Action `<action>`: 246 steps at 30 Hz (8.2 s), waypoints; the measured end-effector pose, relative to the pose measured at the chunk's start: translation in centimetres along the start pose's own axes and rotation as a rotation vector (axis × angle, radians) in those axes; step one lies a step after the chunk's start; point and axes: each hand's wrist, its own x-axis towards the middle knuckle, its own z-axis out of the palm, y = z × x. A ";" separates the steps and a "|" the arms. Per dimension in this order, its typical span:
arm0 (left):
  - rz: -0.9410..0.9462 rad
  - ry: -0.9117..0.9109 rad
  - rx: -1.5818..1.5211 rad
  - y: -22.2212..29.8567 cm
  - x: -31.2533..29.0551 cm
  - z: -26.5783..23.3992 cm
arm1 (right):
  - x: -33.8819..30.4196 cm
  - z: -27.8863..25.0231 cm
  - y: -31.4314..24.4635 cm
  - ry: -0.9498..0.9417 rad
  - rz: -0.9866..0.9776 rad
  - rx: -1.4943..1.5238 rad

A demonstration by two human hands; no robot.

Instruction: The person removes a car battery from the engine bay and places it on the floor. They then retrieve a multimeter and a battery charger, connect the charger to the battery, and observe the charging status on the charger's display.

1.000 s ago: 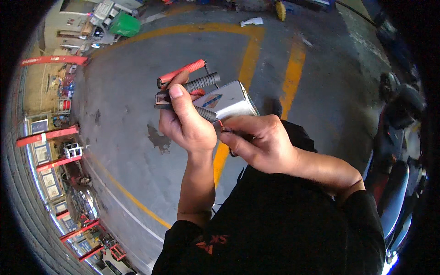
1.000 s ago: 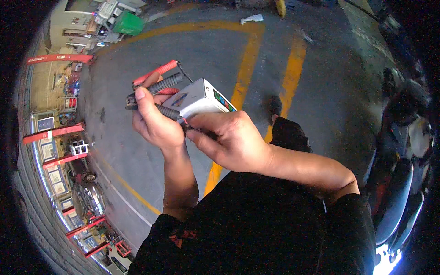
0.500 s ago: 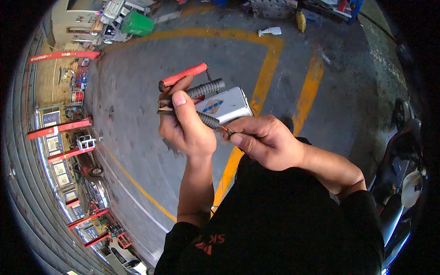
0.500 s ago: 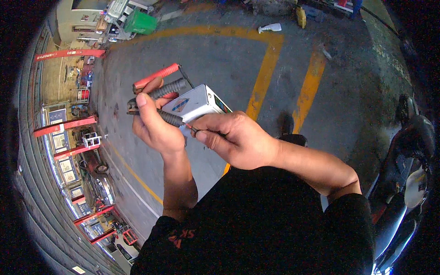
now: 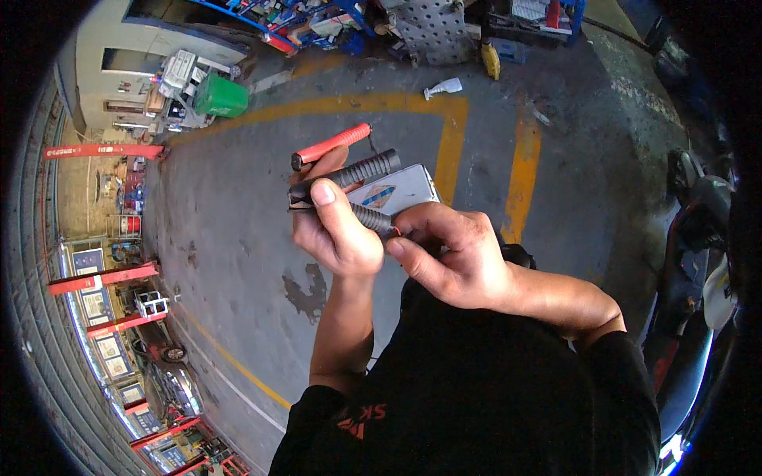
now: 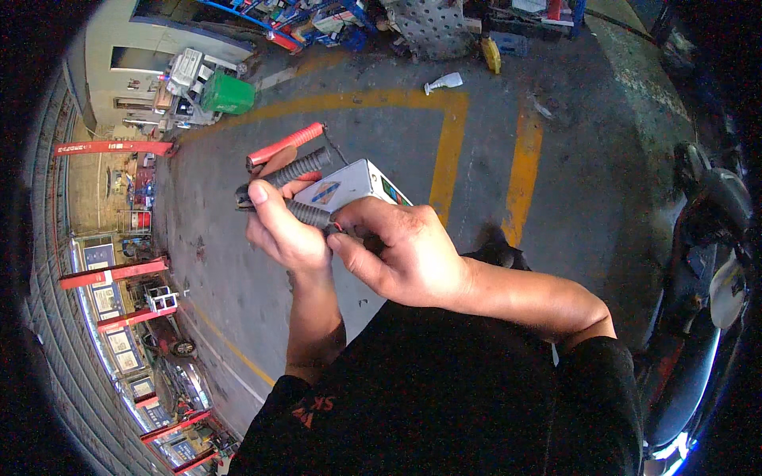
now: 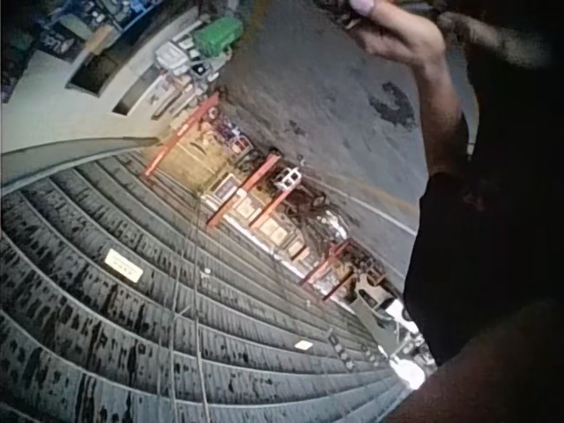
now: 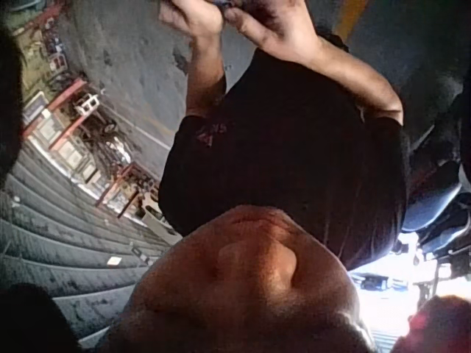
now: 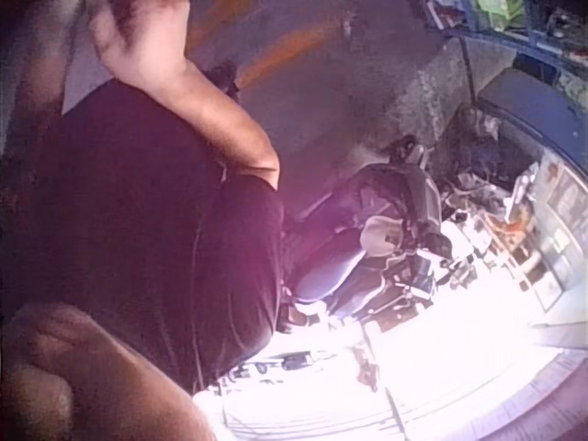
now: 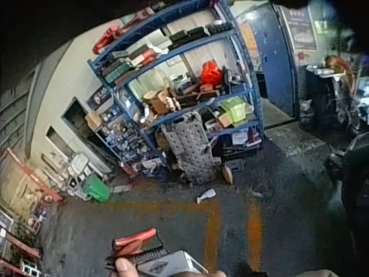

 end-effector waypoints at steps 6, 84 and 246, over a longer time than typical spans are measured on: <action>0.060 -0.036 0.175 -1.2 -0.2 -1.0 | 1.1 -0.1 -0.7 -0.075 0.012 -0.026; -0.251 -0.690 -0.257 -1.8 -3.2 2.7 | -0.7 -6.9 1.4 0.044 0.143 -0.173; 0.168 -2.781 -0.248 28.1 -56.5 21.1 | -66.0 -6.4 -8.3 2.094 0.133 -0.203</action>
